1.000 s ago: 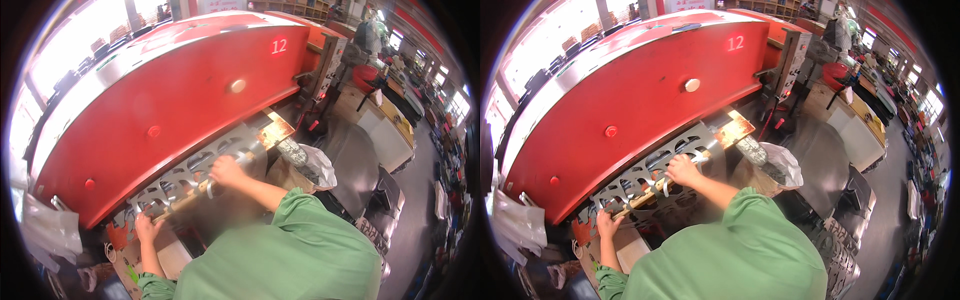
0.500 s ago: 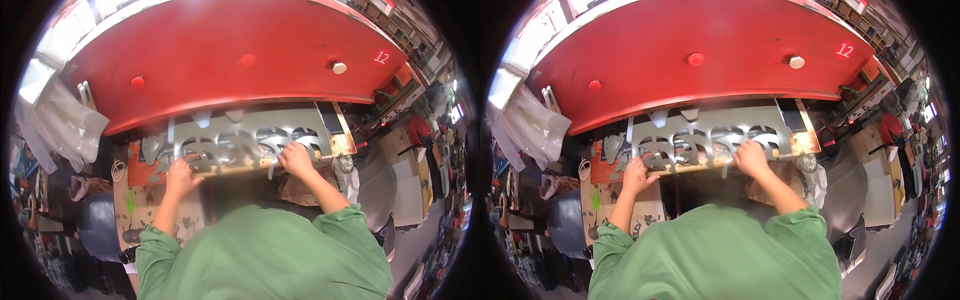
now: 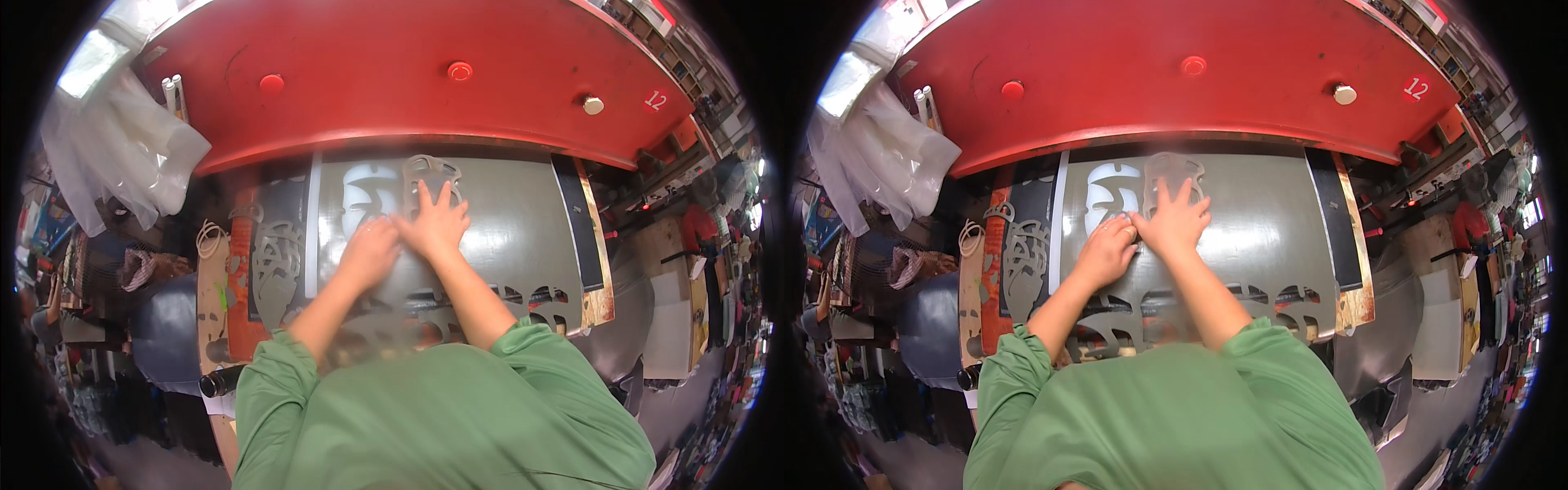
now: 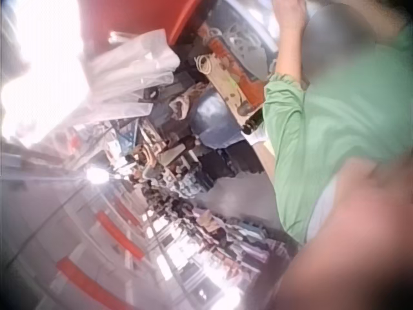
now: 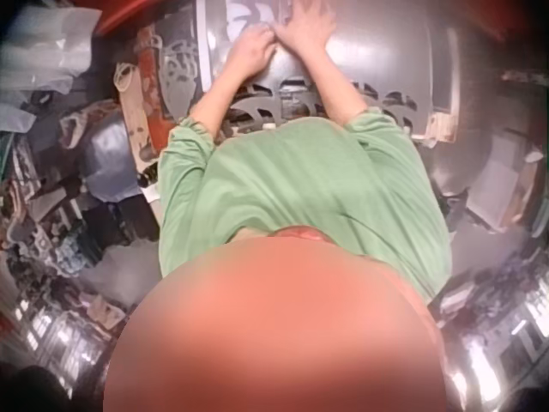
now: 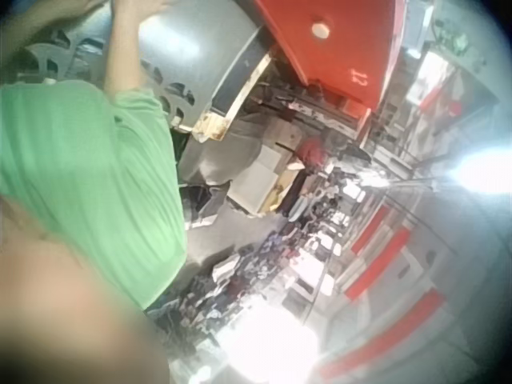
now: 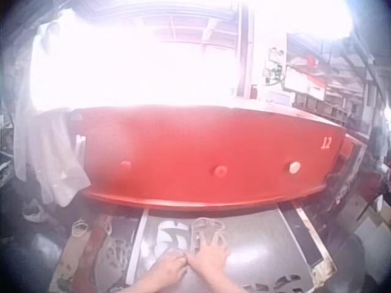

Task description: The person writes on a yellow notepad, then uses a hydraulic cutting machine to cut multiple dark material pieces from a large sheet. They remove the cut pieces, place them on a table, and use a sanding block to smooth the edges of one piece.

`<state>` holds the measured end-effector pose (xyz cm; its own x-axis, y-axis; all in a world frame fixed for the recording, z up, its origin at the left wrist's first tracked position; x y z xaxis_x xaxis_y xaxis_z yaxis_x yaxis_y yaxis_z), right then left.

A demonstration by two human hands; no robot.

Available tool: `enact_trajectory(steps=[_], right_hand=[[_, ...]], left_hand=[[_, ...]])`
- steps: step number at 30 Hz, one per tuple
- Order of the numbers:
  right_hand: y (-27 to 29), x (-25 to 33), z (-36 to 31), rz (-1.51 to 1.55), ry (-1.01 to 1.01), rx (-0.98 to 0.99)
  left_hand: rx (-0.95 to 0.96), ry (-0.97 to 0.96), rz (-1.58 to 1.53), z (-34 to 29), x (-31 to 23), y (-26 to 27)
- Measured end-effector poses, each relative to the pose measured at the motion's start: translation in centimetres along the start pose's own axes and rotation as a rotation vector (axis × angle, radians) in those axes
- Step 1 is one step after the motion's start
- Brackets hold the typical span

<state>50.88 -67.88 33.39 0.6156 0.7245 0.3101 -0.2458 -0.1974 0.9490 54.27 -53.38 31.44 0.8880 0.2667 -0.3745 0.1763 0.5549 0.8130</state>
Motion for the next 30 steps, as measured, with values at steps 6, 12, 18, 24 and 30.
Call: enact_trajectory(steps=[6,12,18,24,30], right_hand=[[1.1,-0.8,-4.8,-0.039,-0.041,0.034],[2.7,-3.8,-4.0,0.365,-0.105,0.062],[3.4,-9.3,-1.8,1.446,-0.139,0.290],[2.6,-9.3,-1.3,1.452,-0.067,0.339],[2.5,-9.4,-0.9,1.529,-0.159,0.318]], left_hand=[[-0.035,0.082,0.019,-4.3,-2.9,-1.6],[0.042,0.057,0.087,-5.1,-3.5,-1.9],[0.182,0.090,0.108,-3.7,-3.6,-1.0],[0.246,0.407,-0.420,3.8,-6.2,-2.8],[0.087,0.585,-1.144,4.6,-6.9,-7.5]])
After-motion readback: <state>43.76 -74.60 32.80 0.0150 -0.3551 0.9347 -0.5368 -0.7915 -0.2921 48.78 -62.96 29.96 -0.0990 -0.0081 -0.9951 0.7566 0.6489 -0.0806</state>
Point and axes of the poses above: each hand's wrist, its own z-axis towards the middle knuckle, its own y-axis out of the back of the hand, x = y × z, the point moved 5 cm from there along z, towards the middle knuckle, and after that the axes turned 3 degrees about -y, right-handed, at the moved point
